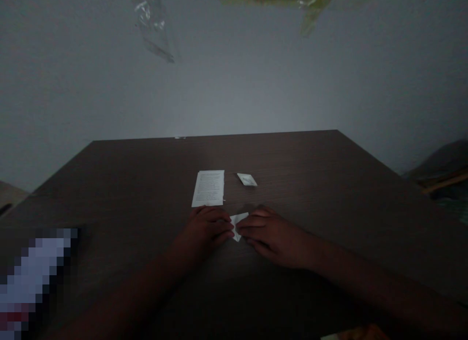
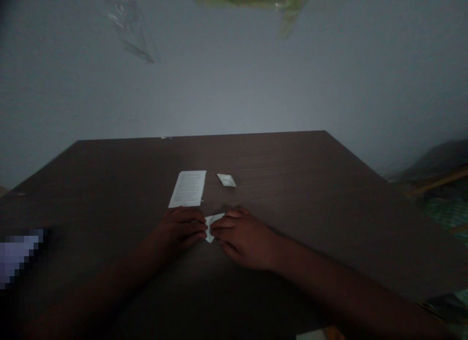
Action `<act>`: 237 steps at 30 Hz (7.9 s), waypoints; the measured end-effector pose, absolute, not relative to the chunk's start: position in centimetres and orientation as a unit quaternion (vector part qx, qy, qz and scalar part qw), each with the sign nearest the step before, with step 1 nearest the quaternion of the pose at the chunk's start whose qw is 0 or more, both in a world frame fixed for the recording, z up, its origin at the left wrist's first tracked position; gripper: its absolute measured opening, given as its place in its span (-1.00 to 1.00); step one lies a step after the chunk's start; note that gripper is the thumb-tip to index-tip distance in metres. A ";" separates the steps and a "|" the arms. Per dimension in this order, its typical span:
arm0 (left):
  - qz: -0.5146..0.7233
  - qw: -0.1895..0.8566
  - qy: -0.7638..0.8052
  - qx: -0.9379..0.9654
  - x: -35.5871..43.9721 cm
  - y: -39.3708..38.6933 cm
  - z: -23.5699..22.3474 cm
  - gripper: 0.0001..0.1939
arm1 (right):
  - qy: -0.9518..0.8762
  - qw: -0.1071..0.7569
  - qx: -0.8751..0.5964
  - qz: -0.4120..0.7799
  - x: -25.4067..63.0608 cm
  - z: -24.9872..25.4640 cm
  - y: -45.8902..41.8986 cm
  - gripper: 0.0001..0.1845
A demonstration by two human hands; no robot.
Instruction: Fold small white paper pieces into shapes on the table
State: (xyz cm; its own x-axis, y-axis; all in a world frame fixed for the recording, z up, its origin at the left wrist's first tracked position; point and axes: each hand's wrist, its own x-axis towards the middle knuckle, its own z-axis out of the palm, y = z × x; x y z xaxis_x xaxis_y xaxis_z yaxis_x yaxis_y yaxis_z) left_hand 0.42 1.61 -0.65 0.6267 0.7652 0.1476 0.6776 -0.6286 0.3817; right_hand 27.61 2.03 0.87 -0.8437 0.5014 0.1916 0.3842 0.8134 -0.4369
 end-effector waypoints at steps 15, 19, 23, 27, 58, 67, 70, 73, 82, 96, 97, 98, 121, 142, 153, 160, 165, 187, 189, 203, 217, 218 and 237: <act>0.151 0.161 0.415 0.883 0.5 1.6 -0.4 -0.86 | -0.940 0.139 -0.228 0.211 27.7 0.7 2.0 -0.45; 0.146 0.168 0.429 0.876 0.6 1.5 -0.2 -0.87 | -0.944 0.135 -0.220 0.207 27.7 0.8 2.0 -0.40; 0.153 0.166 0.435 0.872 0.8 1.4 -0.1 -0.85 | -0.946 0.132 -0.221 0.197 27.7 0.7 2.0 -0.40; 0.143 0.174 0.430 0.874 0.8 1.4 0.2 -0.86 | -0.935 0.167 -0.239 0.200 28.0 0.1 2.1 -0.50; 0.177 0.153 0.430 0.872 0.7 1.8 -0.7 -0.84 | -0.925 0.150 -0.311 0.158 26.3 -0.1 1.9 -0.57; 0.202 0.159 0.448 0.856 0.9 1.8 -0.8 -0.89 | -0.903 0.198 -0.333 0.185 25.4 -1.1 2.7 -0.83; 0.208 0.163 0.454 0.851 1.0 1.7 -0.9 -0.88 | -0.894 0.224 -0.334 0.198 25.4 -1.4 2.8 -0.86; 0.209 0.170 0.466 0.843 1.1 1.7 -1.0 -0.86 | -0.886 0.245 -0.331 0.214 25.6 -1.6 2.8 -0.84; 0.196 0.181 0.486 0.832 1.6 1.4 -0.5 -0.82 | -0.883 0.222 -0.347 0.227 25.4 -1.3 2.6 -0.78; 0.199 0.172 0.507 0.821 2.2 0.8 -0.2 -0.82 | -0.889 0.212 -0.324 0.244 25.8 -0.4 2.5 -0.69; 0.197 0.167 0.511 0.820 2.4 0.7 -0.1 -0.81 | -0.889 0.215 -0.322 0.246 25.8 -0.3 2.5 -0.68; 0.195 0.163 0.515 0.818 2.5 0.6 0.0 -0.81 | -0.889 0.216 -0.319 0.248 25.8 -0.2 2.5 -0.67; 0.198 0.192 0.532 0.801 2.3 0.9 -0.4 -0.90 | -0.873 0.225 -0.355 0.248 25.6 -1.8 2.7 -0.54; 0.217 0.226 0.504 0.805 0.0 2.0 0.0 -0.85 | -0.890 0.226 -0.337 0.210 25.9 -1.5 2.6 -0.73; 0.185 0.209 0.405 0.871 0.4 0.8 0.3 -0.67 | -0.893 0.267 -0.268 0.245 26.6 -1.7 3.4 -0.61; 0.184 0.217 0.406 0.868 0.0 1.5 0.0 -0.78 | -0.873 0.324 -0.259 0.255 26.9 -2.1 3.6 -0.45; 0.195 0.198 0.400 0.873 0.0 1.4 0.0 -0.74 | -0.913 0.261 -0.254 0.182 27.0 -1.5 2.7 -0.61; 0.101 -0.006 0.291 0.951 0.6 2.5 0.6 -0.92 | -0.917 0.261 -0.265 0.147 26.5 -1.9 2.7 -0.78; 0.100 -0.017 0.301 0.948 0.7 2.5 0.8 -0.92 | -0.920 0.281 -0.249 0.114 26.2 -2.1 2.7 -0.87; 0.165 -0.070 0.395 0.901 4.2 -0.7 2.0 -0.87 | -0.903 0.363 -0.229 -0.025 25.1 -0.7 1.2 -0.77; 0.178 -0.075 0.435 0.879 2.0 0.1 3.0 -0.83 | -0.896 0.391 -0.209 -0.005 26.0 0.5 1.6 -0.83; 0.183 -0.076 0.434 0.879 2.0 0.1 3.0 -0.85 | -0.897 0.389 -0.212 -0.002 25.9 0.5 1.6 -0.83; 0.280 0.023 0.394 0.875 3.9 -1.5 2.6 -0.84 | -0.893 0.404 -0.194 0.028 25.3 0.7 0.7 -0.83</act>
State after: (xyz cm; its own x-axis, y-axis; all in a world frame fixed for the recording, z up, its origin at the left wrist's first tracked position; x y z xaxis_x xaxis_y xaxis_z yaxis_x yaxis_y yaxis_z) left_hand 3.88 -1.50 2.59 0.5327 0.7028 0.4715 0.6772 -0.6881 0.2605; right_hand 25.31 0.72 0.67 -0.5981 0.3688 0.7115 0.3233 0.9234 -0.2068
